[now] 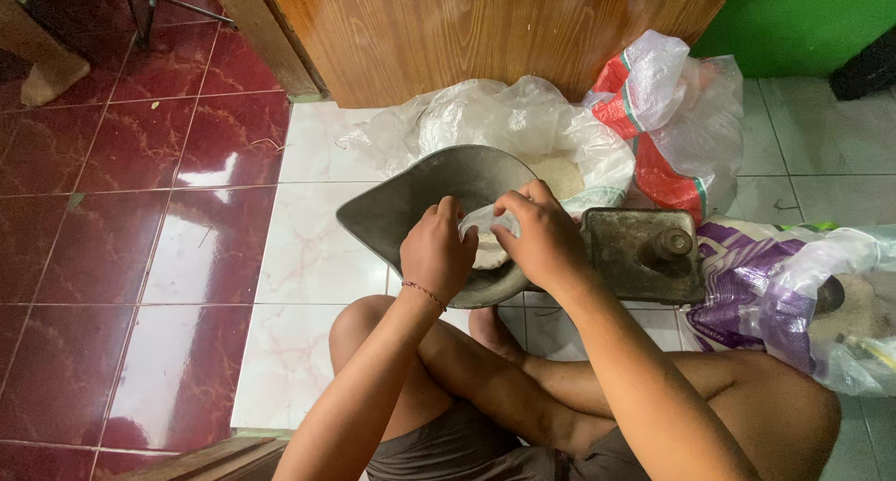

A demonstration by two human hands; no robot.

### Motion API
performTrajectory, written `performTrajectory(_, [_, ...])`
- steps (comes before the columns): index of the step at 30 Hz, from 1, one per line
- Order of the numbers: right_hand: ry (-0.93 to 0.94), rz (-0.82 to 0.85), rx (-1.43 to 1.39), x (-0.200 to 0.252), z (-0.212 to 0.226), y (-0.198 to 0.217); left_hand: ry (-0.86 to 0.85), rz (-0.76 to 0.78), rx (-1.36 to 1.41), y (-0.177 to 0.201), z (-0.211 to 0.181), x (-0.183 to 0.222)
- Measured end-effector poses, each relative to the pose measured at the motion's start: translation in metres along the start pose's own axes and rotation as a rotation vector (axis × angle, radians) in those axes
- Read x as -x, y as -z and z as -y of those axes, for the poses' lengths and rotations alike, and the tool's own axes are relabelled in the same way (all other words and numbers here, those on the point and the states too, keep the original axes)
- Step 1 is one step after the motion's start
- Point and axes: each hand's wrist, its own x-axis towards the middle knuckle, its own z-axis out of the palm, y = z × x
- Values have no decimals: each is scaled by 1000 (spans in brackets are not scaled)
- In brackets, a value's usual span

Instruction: The person scoops grain from a bag using a metal can and transfers it into a plastic bag resting on a scale.

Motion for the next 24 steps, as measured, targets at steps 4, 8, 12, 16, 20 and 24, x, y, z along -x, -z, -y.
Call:
performTrajectory(4, [-33, 64, 36, -1, -10, -6, -53, -47, -157, 2, -10, 5])
performTrajectory(8, [-180, 209, 100, -4, -7, -3, -278, -66, -208, -10, -1, -3])
performTrajectory(12, [-225, 264, 153, -13, -24, -26, -267, 24, -425, -25, 8, -18])
performTrajectory(16, [-197, 268, 67, -12, -11, -24, -207, 0, -555, -47, 23, -28])
performTrajectory(20, [-176, 252, 18, -7, 1, -13, -82, 19, -502, -42, 17, -21])
performTrajectory(24, [-160, 221, 96, -4, -8, -17, -75, 49, -457, -27, 9, -17])
